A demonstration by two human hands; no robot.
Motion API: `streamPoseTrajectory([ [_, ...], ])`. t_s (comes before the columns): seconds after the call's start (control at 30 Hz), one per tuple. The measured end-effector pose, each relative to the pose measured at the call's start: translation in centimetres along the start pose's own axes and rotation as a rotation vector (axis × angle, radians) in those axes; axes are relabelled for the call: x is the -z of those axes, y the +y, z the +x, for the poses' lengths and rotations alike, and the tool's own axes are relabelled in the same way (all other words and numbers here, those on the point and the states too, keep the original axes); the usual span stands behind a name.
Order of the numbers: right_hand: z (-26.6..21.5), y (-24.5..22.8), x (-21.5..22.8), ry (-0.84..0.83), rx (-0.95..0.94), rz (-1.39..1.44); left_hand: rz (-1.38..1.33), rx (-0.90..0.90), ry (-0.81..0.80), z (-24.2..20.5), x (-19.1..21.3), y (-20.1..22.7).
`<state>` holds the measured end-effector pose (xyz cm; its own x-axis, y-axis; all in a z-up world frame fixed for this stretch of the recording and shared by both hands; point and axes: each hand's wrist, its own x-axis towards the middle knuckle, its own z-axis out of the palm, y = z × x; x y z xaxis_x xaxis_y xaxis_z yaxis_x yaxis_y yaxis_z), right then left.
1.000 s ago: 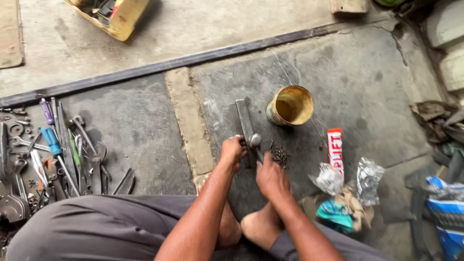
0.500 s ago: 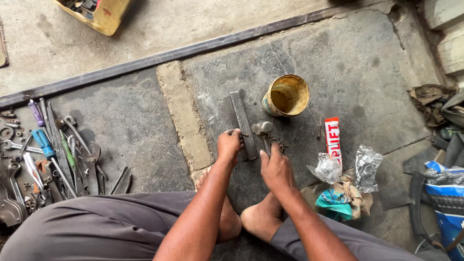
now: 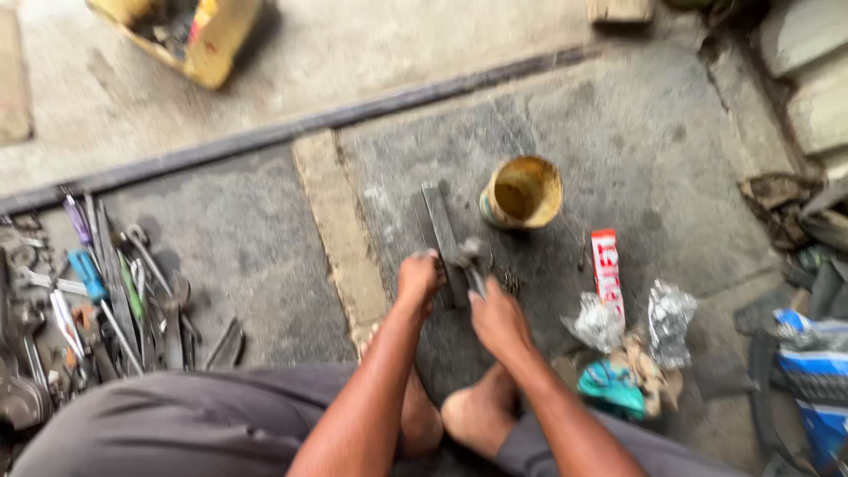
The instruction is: The person sits on the floor and repeatedly hammers small metal rods placed on a larger metal bar. They pick up the rods, position them, and strike them with a hammer, occasionally dipping them into a container of liquid.
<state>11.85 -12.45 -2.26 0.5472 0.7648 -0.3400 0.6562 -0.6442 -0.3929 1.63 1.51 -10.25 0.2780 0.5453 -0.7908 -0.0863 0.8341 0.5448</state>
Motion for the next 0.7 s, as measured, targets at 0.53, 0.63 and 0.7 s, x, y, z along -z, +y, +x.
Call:
streamPoseTrajectory([
  [0.53, -0.5, 12.3, 4.2, -0.199, -0.734, 0.64, 0.763, -0.403, 0.218, -6.5, -1.5, 3.8],
  [0.63, -0.5, 10.9, 4.5, -0.2, -0.627, 0.496, 0.731, -0.34, 0.175, -6.3, -1.1, 3.4],
  [0.7, -0.3, 9.9, 4.9, -0.212, -0.591, 0.3, 0.737, -0.318, 0.164, -6.3, -1.0, 3.6],
])
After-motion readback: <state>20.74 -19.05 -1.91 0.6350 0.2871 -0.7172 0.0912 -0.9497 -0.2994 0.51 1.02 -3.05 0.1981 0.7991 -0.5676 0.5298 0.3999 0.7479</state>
